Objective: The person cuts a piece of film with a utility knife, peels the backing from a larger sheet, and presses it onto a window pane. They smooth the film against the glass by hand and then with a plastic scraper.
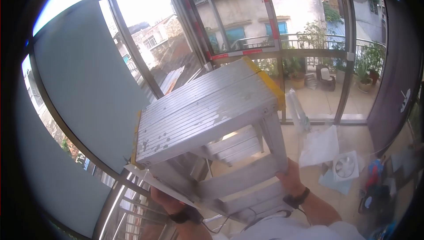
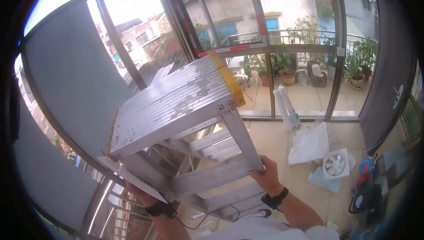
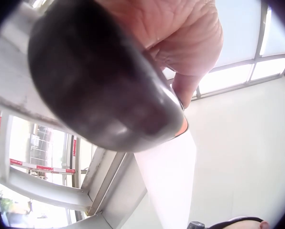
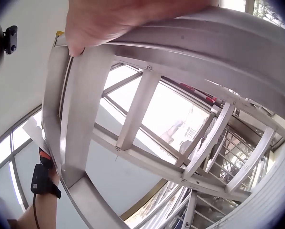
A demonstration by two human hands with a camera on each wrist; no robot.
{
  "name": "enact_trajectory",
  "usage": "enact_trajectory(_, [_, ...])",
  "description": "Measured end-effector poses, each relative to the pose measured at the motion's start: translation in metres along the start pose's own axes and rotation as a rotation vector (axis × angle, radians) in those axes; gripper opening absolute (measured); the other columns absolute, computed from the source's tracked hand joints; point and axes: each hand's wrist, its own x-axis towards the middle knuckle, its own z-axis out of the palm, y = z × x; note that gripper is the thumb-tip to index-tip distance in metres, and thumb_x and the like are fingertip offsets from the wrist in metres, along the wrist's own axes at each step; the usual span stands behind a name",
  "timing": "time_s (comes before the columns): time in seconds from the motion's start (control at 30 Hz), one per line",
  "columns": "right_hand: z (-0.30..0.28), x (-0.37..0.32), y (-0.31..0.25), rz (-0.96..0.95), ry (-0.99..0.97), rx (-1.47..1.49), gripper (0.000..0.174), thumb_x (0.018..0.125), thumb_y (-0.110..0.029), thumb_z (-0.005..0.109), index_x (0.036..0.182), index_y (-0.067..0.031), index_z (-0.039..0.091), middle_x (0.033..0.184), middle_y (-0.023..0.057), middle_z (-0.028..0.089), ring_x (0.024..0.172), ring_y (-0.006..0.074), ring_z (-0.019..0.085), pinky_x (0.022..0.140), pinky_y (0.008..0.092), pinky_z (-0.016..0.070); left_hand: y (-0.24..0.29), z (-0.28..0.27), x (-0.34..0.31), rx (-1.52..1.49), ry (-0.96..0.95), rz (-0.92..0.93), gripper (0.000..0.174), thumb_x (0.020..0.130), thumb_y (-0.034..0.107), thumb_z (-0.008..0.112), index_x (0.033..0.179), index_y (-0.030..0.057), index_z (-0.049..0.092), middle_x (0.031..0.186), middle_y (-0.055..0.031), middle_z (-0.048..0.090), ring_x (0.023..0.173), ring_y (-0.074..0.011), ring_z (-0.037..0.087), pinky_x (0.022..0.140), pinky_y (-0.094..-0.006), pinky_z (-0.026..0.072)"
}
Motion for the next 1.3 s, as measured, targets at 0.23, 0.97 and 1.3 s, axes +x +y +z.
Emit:
enact_trajectory(0.23, [0.014, 0.105, 0.050, 0.056, 0.028, -0.056, 0.035, 0.072, -0.001, 0.069, 0.106, 0.0034, 0.065, 0.085, 0.0120, 0.068, 0.079, 0.0185, 0.064, 0.074, 0.0323, 0.0518, -0.082, 0.088, 0.079, -1.024, -0.062, -0.489, 0.039, 0.102, 0.033, 0.048, 0.127, 0.0045, 0.058, 0.123, -0.0117, 0.064, 0.111, -0.0246, 0.063, 0.094, -0.0403, 0.0534])
enact_trajectory(0.97, [0.008, 0.413, 0.197, 0.082, 0.176, 0.006, 0.027, 0.079, -0.005, 0.069, 0.104, 0.0040, 0.066, 0.078, 0.0075, 0.068, 0.073, 0.0139, 0.061, 0.068, 0.0313, 0.0502, -0.262, 0.346, 0.262, -0.769, -0.240, -0.587, 0.032, 0.106, 0.026, 0.049, 0.122, 0.0009, 0.058, 0.100, -0.0053, 0.066, 0.089, -0.0129, 0.064, 0.075, -0.0257, 0.0518])
enact_trajectory(1.3, [0.060, 0.496, 0.257, 0.070, 0.305, -0.144, 0.025, 0.079, -0.010, 0.069, 0.099, 0.0050, 0.064, 0.080, 0.0106, 0.067, 0.075, 0.0167, 0.062, 0.070, 0.0322, 0.0497, -0.398, 0.392, 0.341, -0.944, -0.436, -0.634, 0.031, 0.106, 0.021, 0.047, 0.127, 0.0003, 0.055, 0.113, -0.0071, 0.064, 0.100, -0.0164, 0.065, 0.085, -0.0310, 0.0529])
